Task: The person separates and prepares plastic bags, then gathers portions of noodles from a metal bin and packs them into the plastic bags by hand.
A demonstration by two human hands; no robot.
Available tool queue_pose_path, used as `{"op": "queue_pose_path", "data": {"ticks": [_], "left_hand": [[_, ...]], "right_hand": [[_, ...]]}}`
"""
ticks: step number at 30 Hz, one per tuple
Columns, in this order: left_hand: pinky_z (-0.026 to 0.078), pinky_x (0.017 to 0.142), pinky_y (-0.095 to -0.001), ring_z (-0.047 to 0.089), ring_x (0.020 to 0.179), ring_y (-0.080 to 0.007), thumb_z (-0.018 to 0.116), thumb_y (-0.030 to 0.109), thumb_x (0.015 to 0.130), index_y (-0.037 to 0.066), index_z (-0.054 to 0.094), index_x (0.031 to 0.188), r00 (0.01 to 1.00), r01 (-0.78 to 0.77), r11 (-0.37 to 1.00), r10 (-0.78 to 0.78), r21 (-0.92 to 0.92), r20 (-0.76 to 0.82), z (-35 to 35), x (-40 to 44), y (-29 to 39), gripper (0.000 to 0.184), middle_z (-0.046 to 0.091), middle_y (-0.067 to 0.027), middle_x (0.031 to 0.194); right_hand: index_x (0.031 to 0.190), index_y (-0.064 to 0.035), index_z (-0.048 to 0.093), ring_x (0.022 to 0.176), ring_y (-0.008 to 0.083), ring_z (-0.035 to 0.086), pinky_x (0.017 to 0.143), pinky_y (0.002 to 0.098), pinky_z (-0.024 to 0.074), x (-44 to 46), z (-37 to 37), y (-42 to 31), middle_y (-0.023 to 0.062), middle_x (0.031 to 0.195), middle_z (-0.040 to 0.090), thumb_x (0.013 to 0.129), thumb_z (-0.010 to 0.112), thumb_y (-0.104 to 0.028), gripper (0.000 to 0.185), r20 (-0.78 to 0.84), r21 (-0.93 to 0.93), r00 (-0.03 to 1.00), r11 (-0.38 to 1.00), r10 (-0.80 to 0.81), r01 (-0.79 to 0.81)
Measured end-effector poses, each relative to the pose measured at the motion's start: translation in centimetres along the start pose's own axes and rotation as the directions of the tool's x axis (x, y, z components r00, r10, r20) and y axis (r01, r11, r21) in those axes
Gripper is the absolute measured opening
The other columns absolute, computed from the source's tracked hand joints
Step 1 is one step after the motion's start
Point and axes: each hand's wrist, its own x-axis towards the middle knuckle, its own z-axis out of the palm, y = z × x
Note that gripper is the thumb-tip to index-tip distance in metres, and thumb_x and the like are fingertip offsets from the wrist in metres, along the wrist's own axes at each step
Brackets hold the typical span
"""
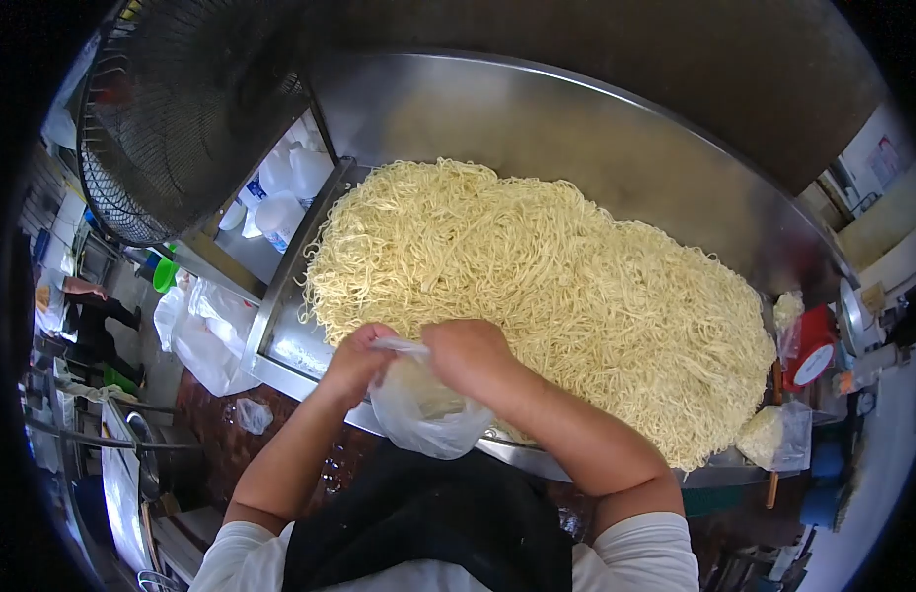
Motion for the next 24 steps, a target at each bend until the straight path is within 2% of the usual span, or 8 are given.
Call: {"op": "queue_pose_path", "data": {"ticks": [2, 4, 6, 9, 15, 20, 22, 24], "left_hand": [[0.047, 0.058, -0.0269, 0.06, 0.071, -0.0144, 0.067, 0.01, 0.08, 0.006, 0.061, 0.095, 0.987, -0.16, 0.745, 0.135, 0.647, 0.089, -0.3, -1.9, 0.4, 0.017, 0.06, -0.0051, 0.074], [0.045, 0.051, -0.0268, 0.06, 0.064, -0.013, 0.069, 0.011, 0.08, 0.008, 0.061, 0.091, 0.945, -0.274, 0.501, 0.298, 0.821, 0.134, -3.2, -1.9, -0.9, 0.014, 0.06, -0.0052, 0.073], [0.043, 0.044, -0.0266, 0.06, 0.056, -0.0133, 0.067, 0.008, 0.081, 0.007, 0.06, 0.094, 0.979, 0.167, 0.849, -0.08, 0.502, -0.19, -5.3, -1.9, -0.9, 0.015, 0.06, -0.0064, 0.074], [0.044, 0.04, -0.0257, 0.061, 0.052, -0.0152, 0.054, 0.007, 0.087, 0.006, 0.055, 0.105, 0.954, 0.199, 0.978, -0.178, 0.064, -0.242, -5.8, -1.4, 0.4, 0.018, 0.062, -0.0079, 0.081], [0.06, 0.061, -0.0356, 0.07, 0.084, -0.0288, 0.039, -0.001, 0.088, 0.005, 0.046, 0.125, 0.945, 0.161, 0.911, -0.253, -0.38, -0.208, -5.2, -0.3, 1.3, 0.038, 0.063, -0.0167, 0.105], [0.06, 0.069, -0.0394, 0.068, 0.092, -0.0313, 0.039, 0.001, 0.09, 0.003, 0.047, 0.123, 0.958, 0.218, 0.861, -0.279, -0.459, -0.068, -4.3, -0.2, 0.4, 0.034, 0.062, -0.0168, 0.108], [0.06, 0.073, -0.0417, 0.067, 0.094, -0.0318, 0.039, 0.002, 0.091, 0.002, 0.049, 0.12, 0.956, 0.233, 0.839, -0.291, -0.492, -0.043, -4.9, -0.5, -0.8, 0.031, 0.061, -0.0166, 0.109], [0.06, 0.078, -0.0403, 0.066, 0.095, -0.0275, 0.044, 0.007, 0.092, 0.001, 0.053, 0.112, 0.967, 0.192, 0.532, -0.246, -0.825, 0.066, -6.6, 0.1, -2.9, 0.023, 0.063, -0.014, 0.104]], "right_hand": [[0.089, -0.0123, 0.066, 0.079, 0.0325, 0.064, 0.068, 0.0433, 0.0504, 0.9, -0.7, 1.9, 0.0108, 0.078, 0.066, 0.079, 0.063, -0.021, 0.014, 0.08, -0.008, 0.992, 0.996, 0.094, -0.093], [0.089, -0.0131, 0.066, 0.078, 0.0324, 0.064, 0.068, 0.0432, 0.0502, 0.8, -2.2, 4.1, 0.0105, 0.079, 0.066, 0.078, 0.063, -0.018, 0.013, 0.006, 0.132, 0.981, 0.972, 0.194, -0.193], [0.089, -0.013, 0.066, 0.078, 0.0314, 0.064, 0.068, 0.0428, 0.0502, 0.8, -2.7, 4.1, 0.0102, 0.08, 0.067, 0.077, 0.063, -0.017, 0.013, 0.048, 0.148, 0.985, 0.974, 0.166, -0.171], [0.089, -0.0131, 0.066, 0.078, 0.0295, 0.065, 0.068, 0.0418, 0.0506, 2.0, -1.8, 3.8, 0.0094, 0.081, 0.067, 0.076, 0.064, -0.018, 0.014, 0.023, 0.077, 0.994, 0.991, 0.104, -0.105], [0.088, -0.0087, 0.065, 0.074, 0.025, 0.066, 0.067, 0.0379, 0.0518, 5.4, -3.0, 4.3, 0.0085, 0.081, 0.068, 0.077, 0.061, -0.012, 0.013, -0.046, 0.134, 0.998, 0.991, 0.035, -0.029], [0.087, -0.0053, 0.065, 0.058, 0.0128, 0.063, 0.057, 0.0316, 0.0507, 5.7, -4.2, 4.0, 0.0053, 0.071, 0.066, 0.08, 0.06, -0.011, 0.01, 0.168, 0.607, 0.982, 0.776, 0.086, -0.172], [0.09, -0.005, 0.065, 0.059, 0.0133, 0.063, 0.058, 0.0312, 0.0505, 5.9, -3.4, 5.1, 0.0051, 0.071, 0.066, 0.081, 0.061, -0.012, 0.012, 0.295, 0.459, 0.954, 0.884, -0.06, -0.087], [0.093, -0.0047, 0.065, 0.059, 0.0138, 0.063, 0.058, 0.0308, 0.0503, 6.6, -2.1, 5.7, 0.0049, 0.07, 0.066, 0.081, 0.062, -0.012, 0.015, 0.425, 0.312, 0.888, 0.949, -0.175, 0.037]]}}
